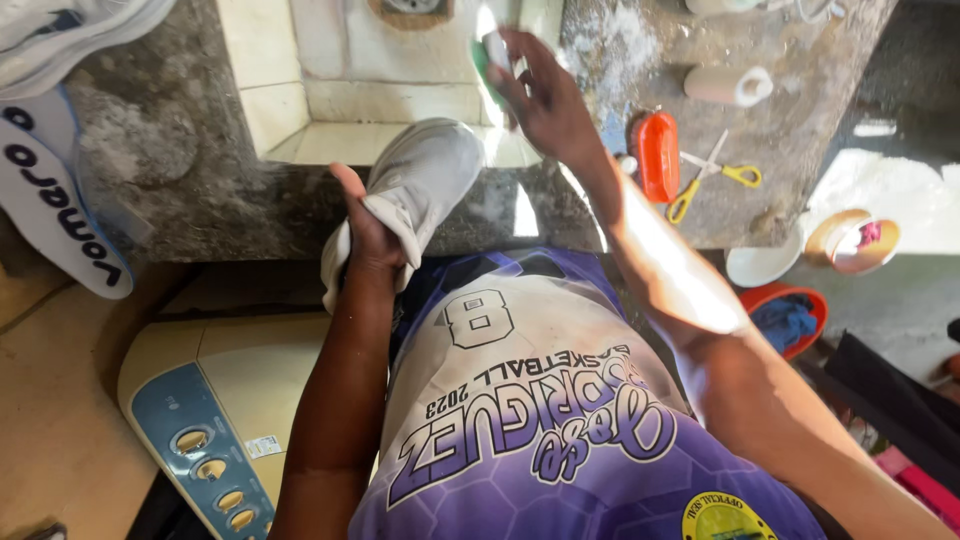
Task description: The person scrubs a white sneaker with a green brush while rinsing it under running water. They repeatedly scrub the upper and sides, rinse, and inspect the shoe throughout the clip.
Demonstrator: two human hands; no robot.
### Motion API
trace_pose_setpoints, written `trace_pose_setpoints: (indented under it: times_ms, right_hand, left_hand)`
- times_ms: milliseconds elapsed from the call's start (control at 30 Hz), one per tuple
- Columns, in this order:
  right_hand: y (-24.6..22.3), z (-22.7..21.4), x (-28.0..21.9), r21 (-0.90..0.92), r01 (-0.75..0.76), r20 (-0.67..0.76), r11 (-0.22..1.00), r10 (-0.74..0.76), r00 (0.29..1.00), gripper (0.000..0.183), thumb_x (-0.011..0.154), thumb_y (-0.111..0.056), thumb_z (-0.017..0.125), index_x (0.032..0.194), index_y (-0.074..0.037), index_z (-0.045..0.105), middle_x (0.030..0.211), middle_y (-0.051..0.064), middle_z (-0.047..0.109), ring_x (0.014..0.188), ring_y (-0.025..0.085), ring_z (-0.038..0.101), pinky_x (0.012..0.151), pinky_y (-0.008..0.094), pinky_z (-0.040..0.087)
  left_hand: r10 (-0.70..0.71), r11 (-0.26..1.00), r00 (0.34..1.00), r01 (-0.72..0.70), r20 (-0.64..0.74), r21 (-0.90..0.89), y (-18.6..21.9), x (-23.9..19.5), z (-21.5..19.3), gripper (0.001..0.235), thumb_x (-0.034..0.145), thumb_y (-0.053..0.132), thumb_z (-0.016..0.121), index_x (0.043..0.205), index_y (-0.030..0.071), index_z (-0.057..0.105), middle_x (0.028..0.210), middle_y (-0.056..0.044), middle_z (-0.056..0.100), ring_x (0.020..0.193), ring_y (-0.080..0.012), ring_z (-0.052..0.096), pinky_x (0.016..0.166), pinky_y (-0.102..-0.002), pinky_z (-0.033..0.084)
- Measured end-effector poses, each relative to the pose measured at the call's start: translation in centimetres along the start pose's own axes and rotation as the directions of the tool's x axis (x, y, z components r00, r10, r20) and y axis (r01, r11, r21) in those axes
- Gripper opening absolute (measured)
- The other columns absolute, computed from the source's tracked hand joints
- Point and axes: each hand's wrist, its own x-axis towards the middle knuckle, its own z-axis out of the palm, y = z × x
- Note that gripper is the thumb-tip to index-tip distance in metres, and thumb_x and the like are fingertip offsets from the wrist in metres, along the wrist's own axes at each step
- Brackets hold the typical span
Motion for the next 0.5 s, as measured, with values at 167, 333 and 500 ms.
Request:
trace_pose_setpoints:
  times_ms: [167, 333, 500]
  right_hand:
    - [3.3, -0.3, -11.4, 0.038, -0.287, -0.072, 0.957, 0.289, 0.954, 0.044, 0.107, -0.025, 0.059, 0.148, -0.008, 0.053, 0.106, 0.006, 0.066, 0.076, 0.011, 0.062, 0.06, 0.028, 0.052]
    - [0.8, -4.0, -9.6, -0.549, 0.101, -0.255, 0.829, -0.282, 0.925, 0.041, 0.095, 0.006, 0.076, 0.128, -0.007, 0.056, 0.104, 0.013, 0.059, 0.086, 0.025, 0.063, 0.076, 0.033, 0.054]
    - [3.2, -9.2, -4.9, -0.83, 0.045, -0.164, 0.557, -0.319, 0.933, 0.026, 0.1, -0.007, 0.073, 0.115, -0.005, 0.051, 0.101, 0.011, 0.054, 0.091, 0.026, 0.058, 0.085, 0.034, 0.053]
  left_hand:
    - [0.025, 0.945, 0.941, 0.087, -0.337, 0.315, 0.8, 0.7, 3.0, 0.143, 0.064, 0.097, 0.05, 0.157, -0.01, 0.03, 0.161, -0.023, 0.043, 0.147, -0.0344, 0.045, 0.124, -0.045, 0.039]
    - [0.023, 0.936, 0.936, 0.104, -0.352, 0.337, 1.0, 1.2, 7.2, 0.146, 0.063, 0.097, 0.05, 0.159, -0.009, 0.025, 0.164, -0.022, 0.038, 0.149, -0.0353, 0.043, 0.126, -0.046, 0.038]
    - [0.032, 0.912, 0.941, 0.11, -0.337, 0.396, 1.0, 1.3, 7.6, 0.148, 0.063, 0.098, 0.05, 0.159, -0.01, 0.023, 0.164, -0.025, 0.036, 0.151, -0.0367, 0.04, 0.126, -0.047, 0.038]
